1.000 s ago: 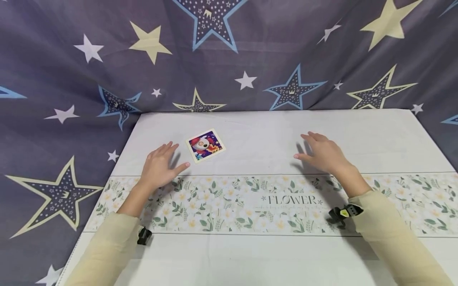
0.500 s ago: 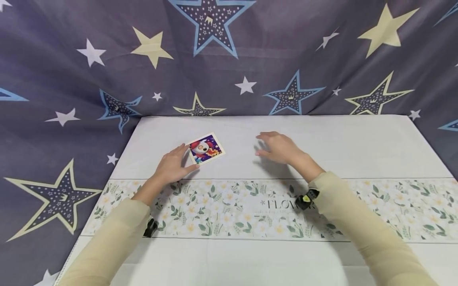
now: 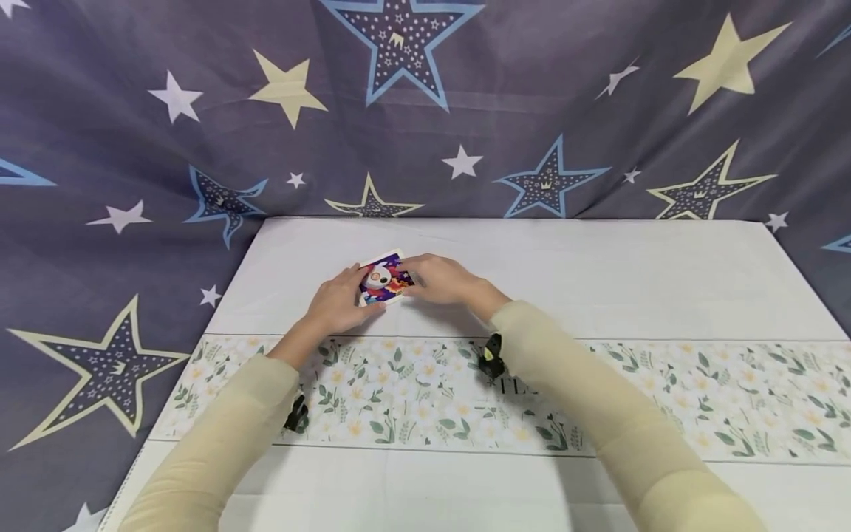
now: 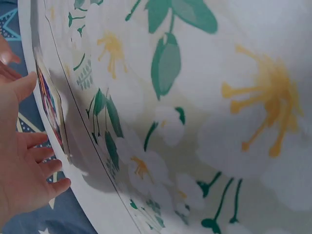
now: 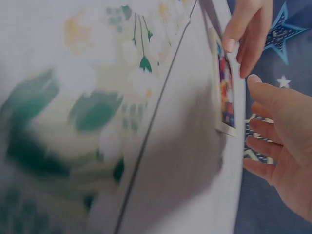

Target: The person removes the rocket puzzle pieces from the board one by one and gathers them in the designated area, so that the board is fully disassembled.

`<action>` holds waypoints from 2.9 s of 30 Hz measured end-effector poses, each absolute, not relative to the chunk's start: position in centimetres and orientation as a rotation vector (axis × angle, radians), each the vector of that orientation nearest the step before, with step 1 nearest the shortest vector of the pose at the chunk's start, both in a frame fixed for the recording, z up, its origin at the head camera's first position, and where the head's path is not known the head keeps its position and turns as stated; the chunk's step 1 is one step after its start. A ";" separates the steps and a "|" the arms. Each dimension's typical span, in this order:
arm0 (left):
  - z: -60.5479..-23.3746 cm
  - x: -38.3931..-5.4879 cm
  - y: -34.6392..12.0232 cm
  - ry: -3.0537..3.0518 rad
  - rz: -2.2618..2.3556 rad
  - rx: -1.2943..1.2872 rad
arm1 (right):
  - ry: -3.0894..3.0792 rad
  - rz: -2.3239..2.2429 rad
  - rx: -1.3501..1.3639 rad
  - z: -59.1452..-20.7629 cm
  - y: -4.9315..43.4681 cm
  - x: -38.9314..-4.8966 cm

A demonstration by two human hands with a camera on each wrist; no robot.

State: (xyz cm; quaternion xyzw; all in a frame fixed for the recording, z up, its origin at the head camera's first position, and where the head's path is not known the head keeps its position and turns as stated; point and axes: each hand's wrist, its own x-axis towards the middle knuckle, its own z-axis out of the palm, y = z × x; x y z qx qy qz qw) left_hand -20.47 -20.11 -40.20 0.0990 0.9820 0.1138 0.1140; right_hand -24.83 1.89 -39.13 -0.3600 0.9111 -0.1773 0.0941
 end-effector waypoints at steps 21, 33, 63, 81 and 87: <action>-41.2 -21.2 -20.2 2.868 0.300 0.269 | 2.675 -0.374 -0.971 -41.2 -1.5 -26.7; -40.7 -21.2 -19.9 2.871 0.322 0.289 | 2.701 -0.357 -0.946 -41.3 -1.7 -26.3; -40.2 -21.1 -18.8 2.801 0.328 0.421 | 2.736 -0.175 -0.942 -40.4 0.9 -24.7; -40.3 -19.6 -16.4 2.808 0.314 0.575 | 2.742 -0.199 -0.876 -39.7 3.7 -22.0; -40.3 -18.9 -15.5 2.794 0.353 0.636 | 2.793 -0.193 -0.867 -39.8 5.1 -20.4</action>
